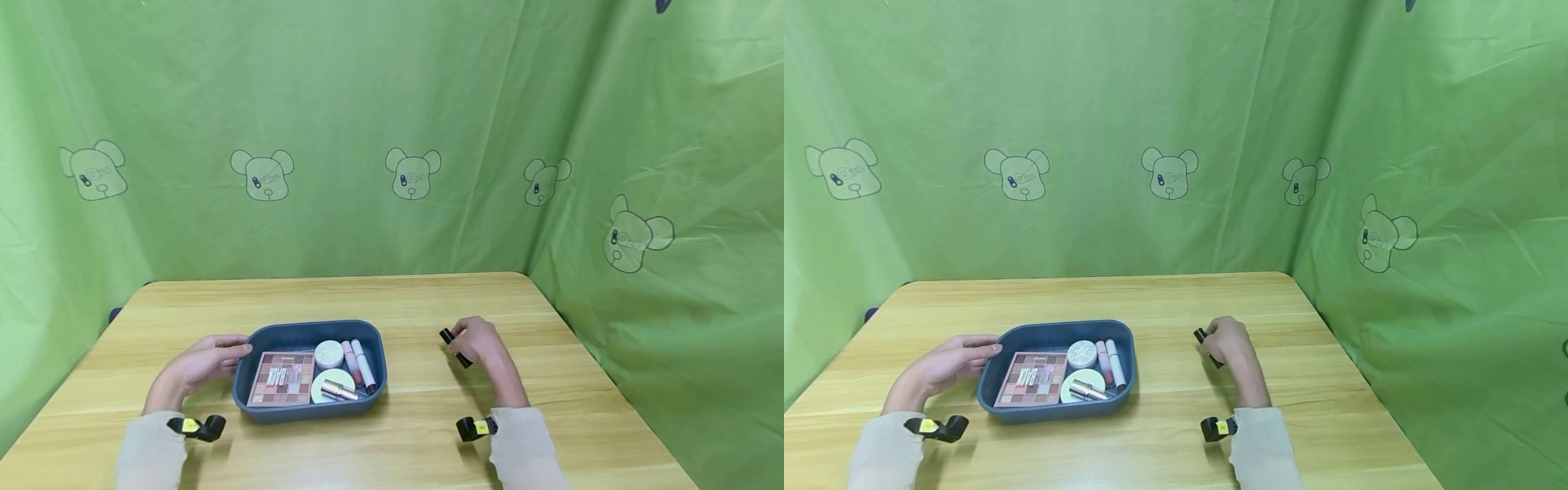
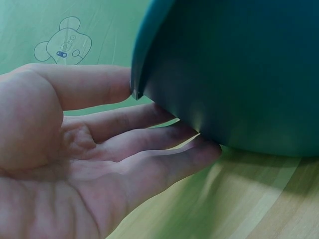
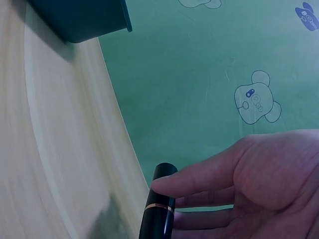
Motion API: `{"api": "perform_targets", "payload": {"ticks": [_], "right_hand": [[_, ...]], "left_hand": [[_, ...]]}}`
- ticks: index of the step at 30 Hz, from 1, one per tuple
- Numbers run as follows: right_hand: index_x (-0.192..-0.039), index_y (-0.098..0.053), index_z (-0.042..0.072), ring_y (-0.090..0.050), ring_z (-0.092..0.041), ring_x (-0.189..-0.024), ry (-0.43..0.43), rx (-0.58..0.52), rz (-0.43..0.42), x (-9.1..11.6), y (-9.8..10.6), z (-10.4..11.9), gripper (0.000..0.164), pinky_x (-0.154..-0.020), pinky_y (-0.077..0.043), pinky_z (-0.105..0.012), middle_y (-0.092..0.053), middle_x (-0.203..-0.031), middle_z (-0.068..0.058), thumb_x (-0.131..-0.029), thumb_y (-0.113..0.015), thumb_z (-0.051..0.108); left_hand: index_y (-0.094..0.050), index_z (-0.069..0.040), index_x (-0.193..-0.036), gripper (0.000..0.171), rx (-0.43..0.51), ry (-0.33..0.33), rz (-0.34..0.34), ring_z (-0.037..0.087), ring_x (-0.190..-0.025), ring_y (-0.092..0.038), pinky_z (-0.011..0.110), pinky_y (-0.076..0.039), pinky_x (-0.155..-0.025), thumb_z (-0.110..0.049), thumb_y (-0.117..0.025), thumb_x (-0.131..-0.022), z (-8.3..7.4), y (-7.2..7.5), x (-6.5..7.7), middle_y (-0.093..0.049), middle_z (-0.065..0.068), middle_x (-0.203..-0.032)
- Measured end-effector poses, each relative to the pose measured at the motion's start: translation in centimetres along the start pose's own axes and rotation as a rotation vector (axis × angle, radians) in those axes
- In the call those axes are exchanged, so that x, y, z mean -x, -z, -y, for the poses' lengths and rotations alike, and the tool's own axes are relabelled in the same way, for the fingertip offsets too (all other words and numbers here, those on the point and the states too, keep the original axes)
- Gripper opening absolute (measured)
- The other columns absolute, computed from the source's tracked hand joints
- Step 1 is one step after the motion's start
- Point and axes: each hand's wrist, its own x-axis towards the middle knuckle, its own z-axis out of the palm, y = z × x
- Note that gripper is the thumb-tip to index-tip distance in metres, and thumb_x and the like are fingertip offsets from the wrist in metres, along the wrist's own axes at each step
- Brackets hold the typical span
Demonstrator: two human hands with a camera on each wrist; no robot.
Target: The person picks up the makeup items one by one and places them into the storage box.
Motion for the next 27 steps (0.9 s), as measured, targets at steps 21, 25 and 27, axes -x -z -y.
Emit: {"api": "perform_targets", "payload": {"ticks": [21, 25, 27], "right_hand": [[-0.104, -0.072, 0.003, -0.063, -0.023, -0.076, 0.074, -0.006, -0.045, 0.8, 0.5, 1.8, 0.023, -0.062, -0.051, -0.031, -0.072, -0.094, -0.015, -0.083, -0.074, 0.011], [-0.104, -0.072, 0.003, -0.064, -0.022, -0.076, 0.082, -0.006, -0.050, 1.0, 0.3, 2.1, 0.023, -0.062, -0.051, -0.031, -0.073, -0.093, -0.015, -0.082, -0.074, 0.011], [-0.104, -0.072, 0.003, -0.064, -0.022, -0.075, 0.085, -0.006, -0.052, 1.1, 0.2, 2.2, 0.023, -0.062, -0.051, -0.030, -0.073, -0.092, -0.014, -0.082, -0.075, 0.010]], "left_hand": [[-0.032, 0.022, -0.145, 0.062, -0.007, -0.001, 0.003, 0.032, -0.126, -0.060, 0.036, -0.055, -0.104, -0.019, -0.055, -0.105, 0.0, 0.1, -0.1, -0.053, 0.035, -0.141], [-0.032, 0.022, -0.145, 0.061, -0.008, 0.001, 0.003, 0.033, -0.127, -0.060, 0.037, -0.055, -0.105, -0.019, -0.054, -0.105, 0.0, 0.1, 0.0, -0.052, 0.035, -0.142], [-0.032, 0.022, -0.145, 0.062, -0.008, 0.000, 0.003, 0.033, -0.126, -0.060, 0.037, -0.055, -0.104, -0.019, -0.055, -0.105, 0.0, 0.1, 0.0, -0.052, 0.035, -0.142]]}}
